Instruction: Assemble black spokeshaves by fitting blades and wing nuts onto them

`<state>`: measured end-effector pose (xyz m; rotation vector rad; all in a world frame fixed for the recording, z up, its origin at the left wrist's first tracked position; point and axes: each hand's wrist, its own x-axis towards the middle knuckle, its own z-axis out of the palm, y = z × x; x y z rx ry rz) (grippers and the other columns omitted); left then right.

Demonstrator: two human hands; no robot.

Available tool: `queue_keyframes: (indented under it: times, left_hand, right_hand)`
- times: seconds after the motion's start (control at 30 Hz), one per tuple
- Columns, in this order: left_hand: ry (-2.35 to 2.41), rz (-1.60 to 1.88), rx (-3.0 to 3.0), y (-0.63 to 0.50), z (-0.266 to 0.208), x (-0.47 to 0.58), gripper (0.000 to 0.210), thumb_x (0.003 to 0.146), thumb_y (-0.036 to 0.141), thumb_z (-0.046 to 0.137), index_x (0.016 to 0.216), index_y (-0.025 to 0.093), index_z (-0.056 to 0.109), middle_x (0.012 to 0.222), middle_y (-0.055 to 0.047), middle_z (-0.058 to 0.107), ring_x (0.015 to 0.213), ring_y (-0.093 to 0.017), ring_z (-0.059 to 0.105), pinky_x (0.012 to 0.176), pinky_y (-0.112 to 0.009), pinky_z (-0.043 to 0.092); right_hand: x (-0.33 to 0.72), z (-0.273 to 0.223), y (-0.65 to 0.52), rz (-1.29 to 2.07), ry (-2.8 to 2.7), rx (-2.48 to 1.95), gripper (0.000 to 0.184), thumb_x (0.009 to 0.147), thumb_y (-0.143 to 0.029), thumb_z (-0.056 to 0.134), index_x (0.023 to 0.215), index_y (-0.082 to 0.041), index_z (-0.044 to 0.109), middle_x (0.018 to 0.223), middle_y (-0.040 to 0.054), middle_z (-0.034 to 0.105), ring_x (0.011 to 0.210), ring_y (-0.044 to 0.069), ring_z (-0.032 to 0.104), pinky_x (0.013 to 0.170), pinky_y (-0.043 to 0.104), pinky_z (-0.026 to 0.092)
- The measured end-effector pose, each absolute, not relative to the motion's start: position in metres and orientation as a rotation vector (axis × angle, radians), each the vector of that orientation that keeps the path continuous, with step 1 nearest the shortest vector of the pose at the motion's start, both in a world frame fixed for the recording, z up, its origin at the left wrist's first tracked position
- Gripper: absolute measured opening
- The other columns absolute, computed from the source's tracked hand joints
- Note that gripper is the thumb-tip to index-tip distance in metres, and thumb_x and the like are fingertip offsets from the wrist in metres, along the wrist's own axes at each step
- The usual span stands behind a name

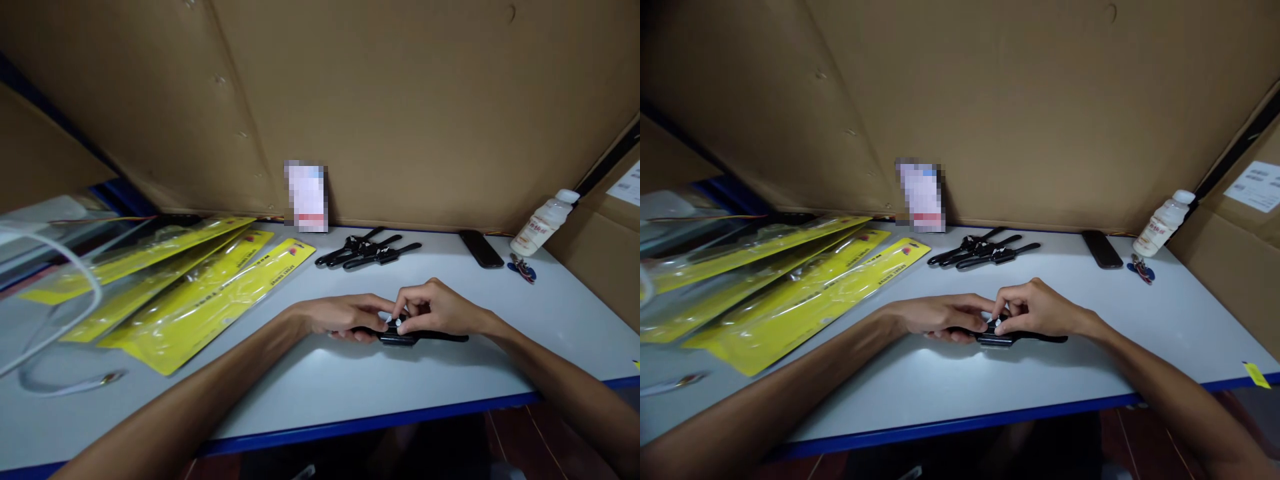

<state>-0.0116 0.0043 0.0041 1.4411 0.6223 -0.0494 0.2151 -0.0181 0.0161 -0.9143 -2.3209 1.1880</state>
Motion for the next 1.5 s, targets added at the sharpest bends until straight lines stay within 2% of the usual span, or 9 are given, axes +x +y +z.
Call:
queue_keyframes:
  times: [0.23,0.5,0.7,0.83,0.97,1.07,1.17,1.33,1.5]
  left_hand:
    - [0.585,-0.035,1.465,0.004,0.0,-0.015,0.034,0.091,0.04,0.06,0.117,0.019,0.059,0.057,0.009,0.037,0.043,-0.006,0.021,0.034,-0.017,0.015]
    - [0.567,0.021,1.458,0.004,-0.004,-0.015,0.031,0.092,0.037,0.059,0.117,0.02,0.062,0.058,0.008,0.037,0.044,-0.006,0.022,0.036,-0.019,0.015]
    - [0.592,0.021,1.465,0.003,0.002,-0.013,0.033,0.092,0.035,0.058,0.12,0.02,0.062,0.057,0.008,0.035,0.043,-0.007,0.02,0.037,-0.022,0.013]
    - [0.644,0.081,1.458,0.002,0.002,-0.01,0.037,0.092,0.031,0.055,0.127,0.019,0.058,0.058,0.008,0.035,0.044,-0.007,0.019,0.038,-0.022,0.012]
    - [0.712,0.225,1.393,0.001,-0.001,-0.006,0.044,0.09,0.028,0.056,0.133,0.019,0.051,0.059,0.01,0.033,0.045,-0.008,0.02,0.041,-0.021,0.014]
    - [0.757,0.312,1.343,-0.001,-0.002,-0.003,0.042,0.088,0.026,0.057,0.129,0.018,0.051,0.063,0.009,0.036,0.047,-0.007,0.022,0.042,-0.021,0.014]
    - [0.742,0.346,1.324,-0.003,-0.003,-0.002,0.041,0.088,0.026,0.057,0.128,0.019,0.051,0.064,0.009,0.037,0.048,-0.007,0.022,0.042,-0.021,0.013]
    - [0.748,0.334,1.34,-0.004,-0.004,-0.001,0.044,0.088,0.03,0.06,0.129,0.02,0.052,0.062,0.01,0.037,0.047,-0.007,0.022,0.042,-0.021,0.013]
    - [0.763,0.335,1.38,-0.006,-0.003,0.0,0.034,0.09,0.031,0.058,0.122,0.021,0.054,0.063,0.01,0.037,0.046,-0.007,0.023,0.041,-0.021,0.015]
  right_hand:
    - [0.215,0.014,-0.016,1.226,-2.324,-0.934,0.015,0.08,-0.028,0.076,0.086,-0.017,0.067,0.054,-0.0098,0.049,0.05,0.006,0.039,0.052,0.022,0.031]
    - [0.216,0.011,-0.017,1.169,-2.348,-0.939,0.017,0.082,-0.03,0.075,0.084,-0.018,0.064,0.056,-0.0086,0.053,0.051,0.007,0.041,0.053,0.023,0.032]
    - [0.218,0.006,-0.015,1.069,-2.397,-0.95,0.015,0.086,-0.029,0.071,0.082,-0.019,0.06,0.054,-0.0098,0.046,0.05,0.007,0.035,0.052,0.023,0.028]
    - [0.221,0.006,-0.009,0.941,-2.439,-1.026,0.009,0.086,-0.027,0.071,0.088,-0.019,0.065,0.059,-0.0081,0.051,0.053,0.008,0.042,0.055,0.023,0.032]
    - [0.224,0.007,-0.002,0.545,-2.46,-1.126,0.012,0.086,-0.023,0.07,0.098,-0.022,0.07,0.076,-0.0022,0.061,0.067,0.012,0.053,0.066,0.025,0.037]
    - [0.225,0.003,0.003,0.354,-2.409,-1.116,0.007,0.09,-0.025,0.066,0.092,-0.021,0.071,0.079,0.0009,0.064,0.075,0.015,0.056,0.071,0.028,0.041]
    - [0.226,-0.005,0.008,0.209,-2.335,-1.126,0.018,0.094,-0.025,0.06,0.081,-0.019,0.07,0.078,0.0027,0.066,0.078,0.018,0.057,0.075,0.031,0.042]
    - [0.227,-0.021,0.013,0.167,-2.362,-1.159,0.026,0.097,-0.023,0.052,0.078,-0.02,0.07,0.079,0.0046,0.068,0.079,0.02,0.059,0.076,0.032,0.043]
    - [0.224,-0.029,0.013,0.238,-2.368,-1.211,0.029,0.098,-0.023,0.046,0.081,-0.019,0.07,0.082,0.0054,0.07,0.076,0.019,0.061,0.074,0.031,0.043]
